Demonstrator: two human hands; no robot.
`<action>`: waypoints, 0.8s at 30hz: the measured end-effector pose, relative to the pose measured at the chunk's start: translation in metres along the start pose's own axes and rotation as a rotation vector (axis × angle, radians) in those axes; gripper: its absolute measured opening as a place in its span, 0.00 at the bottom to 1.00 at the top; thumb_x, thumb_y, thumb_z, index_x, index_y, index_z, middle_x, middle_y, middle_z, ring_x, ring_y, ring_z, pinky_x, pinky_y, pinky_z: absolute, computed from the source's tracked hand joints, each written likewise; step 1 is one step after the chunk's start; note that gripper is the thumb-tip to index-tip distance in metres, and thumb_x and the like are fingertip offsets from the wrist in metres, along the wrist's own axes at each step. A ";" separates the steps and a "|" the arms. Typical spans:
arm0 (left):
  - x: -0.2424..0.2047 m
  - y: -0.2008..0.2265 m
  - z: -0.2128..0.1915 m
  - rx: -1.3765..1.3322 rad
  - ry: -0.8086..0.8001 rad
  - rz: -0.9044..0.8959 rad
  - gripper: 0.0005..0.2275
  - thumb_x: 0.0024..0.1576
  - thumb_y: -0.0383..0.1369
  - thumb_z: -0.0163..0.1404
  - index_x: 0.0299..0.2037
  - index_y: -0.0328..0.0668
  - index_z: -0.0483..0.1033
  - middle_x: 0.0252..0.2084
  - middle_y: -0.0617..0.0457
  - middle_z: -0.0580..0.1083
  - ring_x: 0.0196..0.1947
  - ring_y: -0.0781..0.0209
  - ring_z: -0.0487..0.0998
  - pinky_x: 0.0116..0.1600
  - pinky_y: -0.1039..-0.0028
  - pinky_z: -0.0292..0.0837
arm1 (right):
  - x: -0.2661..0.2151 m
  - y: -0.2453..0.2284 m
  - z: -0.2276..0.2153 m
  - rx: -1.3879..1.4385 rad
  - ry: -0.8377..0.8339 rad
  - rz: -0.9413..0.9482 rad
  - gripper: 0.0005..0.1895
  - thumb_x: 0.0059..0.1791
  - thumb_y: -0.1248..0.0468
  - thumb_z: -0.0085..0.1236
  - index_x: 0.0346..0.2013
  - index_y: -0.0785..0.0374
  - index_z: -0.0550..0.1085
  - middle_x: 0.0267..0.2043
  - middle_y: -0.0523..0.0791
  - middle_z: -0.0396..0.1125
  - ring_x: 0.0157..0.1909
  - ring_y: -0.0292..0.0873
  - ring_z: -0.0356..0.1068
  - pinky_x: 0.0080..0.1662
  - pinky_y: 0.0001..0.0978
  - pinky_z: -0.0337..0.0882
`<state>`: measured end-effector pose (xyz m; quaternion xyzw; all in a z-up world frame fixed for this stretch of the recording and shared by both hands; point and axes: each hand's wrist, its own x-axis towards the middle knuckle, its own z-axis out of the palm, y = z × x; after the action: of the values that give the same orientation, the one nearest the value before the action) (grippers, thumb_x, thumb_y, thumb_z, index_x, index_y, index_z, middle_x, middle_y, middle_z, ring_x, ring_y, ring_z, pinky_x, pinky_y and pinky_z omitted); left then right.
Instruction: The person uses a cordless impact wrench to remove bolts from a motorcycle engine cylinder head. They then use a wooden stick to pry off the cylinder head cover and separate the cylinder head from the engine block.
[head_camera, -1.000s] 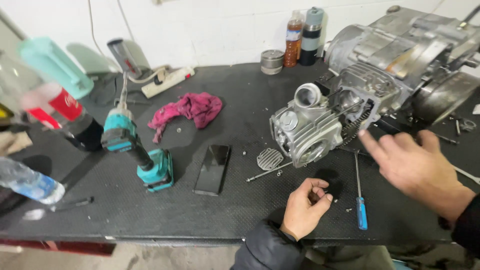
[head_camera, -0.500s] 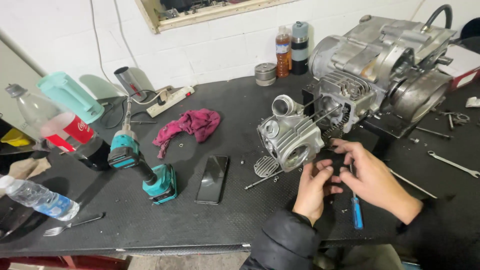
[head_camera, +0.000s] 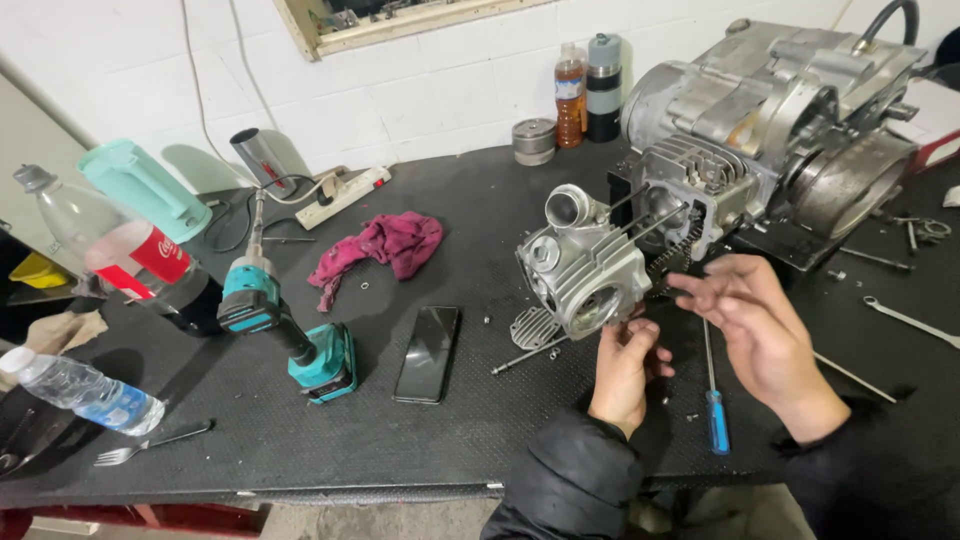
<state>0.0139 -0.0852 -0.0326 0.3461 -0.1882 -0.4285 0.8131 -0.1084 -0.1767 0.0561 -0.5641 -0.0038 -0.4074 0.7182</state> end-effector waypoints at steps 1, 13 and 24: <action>0.001 0.002 0.001 0.009 -0.025 0.023 0.17 0.61 0.29 0.50 0.60 0.41 0.65 0.43 0.56 0.69 0.31 0.66 0.74 0.31 0.76 0.73 | 0.005 -0.001 0.004 -0.002 -0.015 0.015 0.19 0.52 0.69 0.44 0.58 0.66 0.64 0.42 0.47 0.66 0.65 0.50 0.68 0.66 0.43 0.66; -0.048 0.036 -0.038 0.085 0.069 0.122 0.17 0.59 0.29 0.51 0.57 0.38 0.65 0.42 0.53 0.67 0.30 0.63 0.72 0.31 0.75 0.71 | 0.014 -0.011 0.024 0.005 0.019 0.061 0.15 0.53 0.66 0.44 0.55 0.64 0.66 0.44 0.47 0.66 0.59 0.47 0.68 0.60 0.46 0.69; -0.029 0.152 -0.031 0.502 -0.199 0.516 0.53 0.50 0.36 0.66 0.79 0.42 0.35 0.80 0.38 0.48 0.74 0.44 0.61 0.70 0.55 0.65 | 0.034 -0.031 0.015 0.034 -0.095 0.188 0.15 0.54 0.60 0.45 0.54 0.63 0.66 0.37 0.44 0.61 0.43 0.41 0.64 0.46 0.43 0.72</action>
<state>0.1020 0.0107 0.0558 0.4325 -0.4468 -0.1815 0.7618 -0.0971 -0.1851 0.1019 -0.5683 0.0081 -0.3106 0.7619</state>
